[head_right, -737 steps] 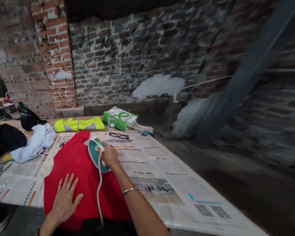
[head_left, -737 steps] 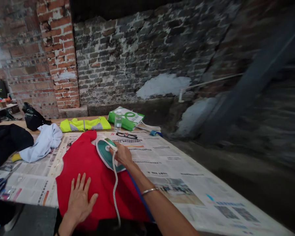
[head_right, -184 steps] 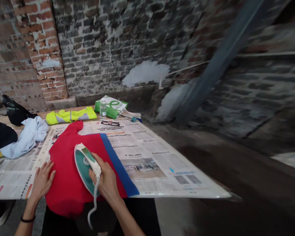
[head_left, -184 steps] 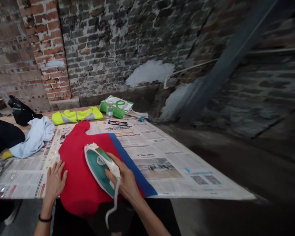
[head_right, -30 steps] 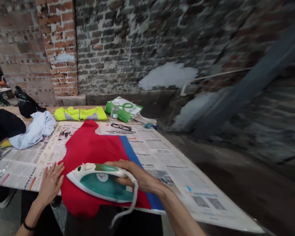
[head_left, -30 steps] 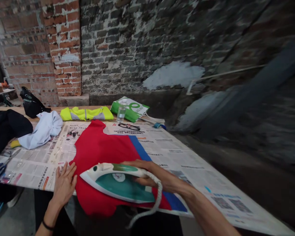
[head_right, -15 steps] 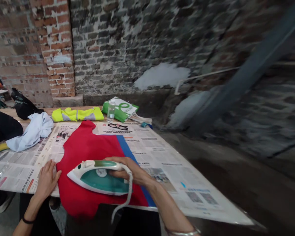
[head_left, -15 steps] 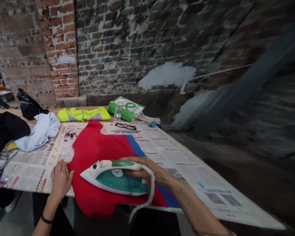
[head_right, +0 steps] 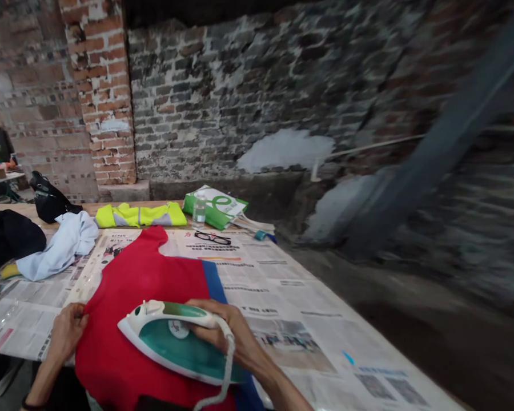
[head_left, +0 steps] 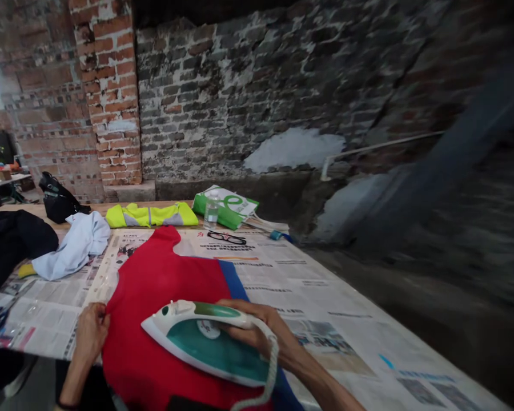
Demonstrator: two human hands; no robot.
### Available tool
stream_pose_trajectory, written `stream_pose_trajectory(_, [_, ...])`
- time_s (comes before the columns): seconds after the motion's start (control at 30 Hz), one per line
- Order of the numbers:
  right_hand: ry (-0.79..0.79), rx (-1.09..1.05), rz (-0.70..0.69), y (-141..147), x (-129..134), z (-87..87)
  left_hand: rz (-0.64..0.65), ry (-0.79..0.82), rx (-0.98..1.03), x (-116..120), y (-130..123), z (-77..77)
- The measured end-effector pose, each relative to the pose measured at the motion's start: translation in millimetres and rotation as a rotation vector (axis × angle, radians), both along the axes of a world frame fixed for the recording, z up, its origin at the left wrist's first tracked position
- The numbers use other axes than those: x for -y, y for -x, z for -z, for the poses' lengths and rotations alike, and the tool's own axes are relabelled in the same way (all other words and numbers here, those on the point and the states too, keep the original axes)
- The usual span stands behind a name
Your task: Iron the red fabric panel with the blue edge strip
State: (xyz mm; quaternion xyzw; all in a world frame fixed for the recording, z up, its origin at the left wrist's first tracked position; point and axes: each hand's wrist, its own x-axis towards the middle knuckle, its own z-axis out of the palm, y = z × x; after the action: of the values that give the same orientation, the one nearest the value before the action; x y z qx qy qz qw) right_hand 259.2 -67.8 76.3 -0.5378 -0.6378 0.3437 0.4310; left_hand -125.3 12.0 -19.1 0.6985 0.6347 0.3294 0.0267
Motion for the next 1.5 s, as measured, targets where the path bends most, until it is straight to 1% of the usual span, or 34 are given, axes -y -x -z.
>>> stream_pose_trajectory(0.03, [0.011, 0.008, 0.003, -4.4, -0.7, -0.1, -0.011, -0.019, -0.009, 1.1, 3.5, -0.4])
stream_pose_trajectory(0.1, [0.020, 0.033, 0.001, -11.9, -3.5, 1.1, -0.001, -0.111, -0.029, 5.7, 1.8, 0.6])
stream_pose_trajectory(0.17, [0.008, 0.066, -0.016, -15.9, -6.0, 2.7, 0.050, -0.223, -0.051, 11.5, -9.7, 4.9])
stream_pose_trajectory(0.2, [0.001, 0.085, -0.031, -16.5, -6.5, 3.2, 0.090, -0.248, -0.062, 14.2, -17.2, 8.3])
stream_pose_trajectory(0.23, [-0.006, 0.105, -0.048, -16.4, -6.1, 3.4, 0.131, -0.247, -0.079, 16.6, -24.8, 12.5])
stream_pose_trajectory(0.3, [-0.022, 0.144, -0.067, -15.8, -3.3, 4.3, 0.192, -0.187, -0.140, 20.8, -36.9, 22.1])
stream_pose_trajectory(0.37, [-0.057, 0.178, -0.045, -16.0, 0.3, 7.5, 0.212, -0.113, -0.223, 25.0, -42.9, 31.9])
stream_pose_trajectory(0.43, [-0.105, 0.201, 0.033, -17.0, 1.2, 13.7, 0.218, -0.070, -0.294, 29.5, -43.5, 39.5])
stream_pose_trajectory(0.5, [-0.137, 0.223, 0.150, -17.4, -3.6, 21.5, 0.234, -0.058, -0.333, 34.0, -42.0, 42.8])
stream_pose_trajectory(0.57, [-0.151, 0.255, 0.293, -16.1, -15.4, 28.3, 0.250, -0.053, -0.348, 37.8, -42.1, 41.3])
stream_pose_trajectory(0.67, [-0.146, 0.327, 0.469, -12.3, -43.5, 32.6, 0.252, -0.034, -0.355, 41.4, -47.9, 33.9])
stream_pose_trajectory(0.7, [-0.139, 0.348, 0.498, -11.2, -53.8, 32.3, 0.247, -0.025, -0.358, 42.0, -50.7, 31.3])
stream_pose_trajectory(0.77, [-0.111, 0.372, 0.509, -9.7, -71.9, 29.9, 0.224, -0.013, -0.361, 42.5, -55.6, 27.4])
stream_pose_trajectory(0.83, [-0.083, 0.392, 0.484, -8.8, -82.0, 26.4, 0.199, -0.008, -0.357, 42.2, -57.9, 25.9])
stream_pose_trajectory(0.87, [-0.074, 0.413, 0.473, -8.5, -82.7, 24.7, 0.189, -0.008, -0.353, 41.6, -58.0, 25.9])
stream_pose_trajectory(0.93, [-0.074, 0.478, 0.440, -7.5, -75.1, 21.8, 0.175, -0.002, -0.343, 39.5, -58.4, 26.7])
stream_pose_trajectory(1.0, [-0.084, 0.554, 0.406, -5.9, -57.0, 19.4, 0.184, 0.011, -0.338, 36.6, -62.5, 26.9])
stream_pose_trajectory(1.03, [-0.082, 0.584, 0.390, -5.1, -45.3, 18.1, 0.213, 0.014, -0.338, 35.4, -67.3, 26.3])
stream_pose_trajectory(1.1, [-0.063, 0.604, 0.366, -3.9, -20.6, 14.7, 0.334, 0.007, -0.336, 34.6, -82.8, 24.0])
stream_pose_trajectory(1.17, [-0.060, 0.557, 0.312, -3.8, 1.1, 10.3, 0.484, 0.008, -0.322, 37.0, -103.4, 20.6])
stream_pose_trajectory(1.2, [-0.073, 0.511, 0.269, -4.1, 9.4, 8.5, 0.529, 0.023, -0.311, 39.3, -113.8, 18.5])
stream_pose_trajectory(1.23, [-0.092, 0.455, 0.220, -4.4, 15.8, 7.4, 0.547, 0.051, -0.302, 42.2, -123.1, 16.1])
stream_pose_trajectory(1.3, [-0.141, 0.344, 0.157, -4.2, 23.4, 8.7, 0.531, 0.141, -0.306, 48.8, -136.1, 9.6])
stream_pose_trajectory(1.33, [-0.162, 0.303, 0.161, -3.2, 25.4, 11.6, 0.520, 0.193, -0.321, 52.1, -139.4, 5.5])
stream_pose_trajectory(1.4, [-0.195, 0.259, 0.225, 0.6, 27.7, 20.9, 0.526, 0.292, -0.357, 58.0, -140.8, -3.7])
stream_pose_trajectory(1.5, [-0.220, 0.272, 0.419, 7.0, 27.6, 36.6, 0.558, 0.371, -0.364, 64.5, -137.1, -15.9])
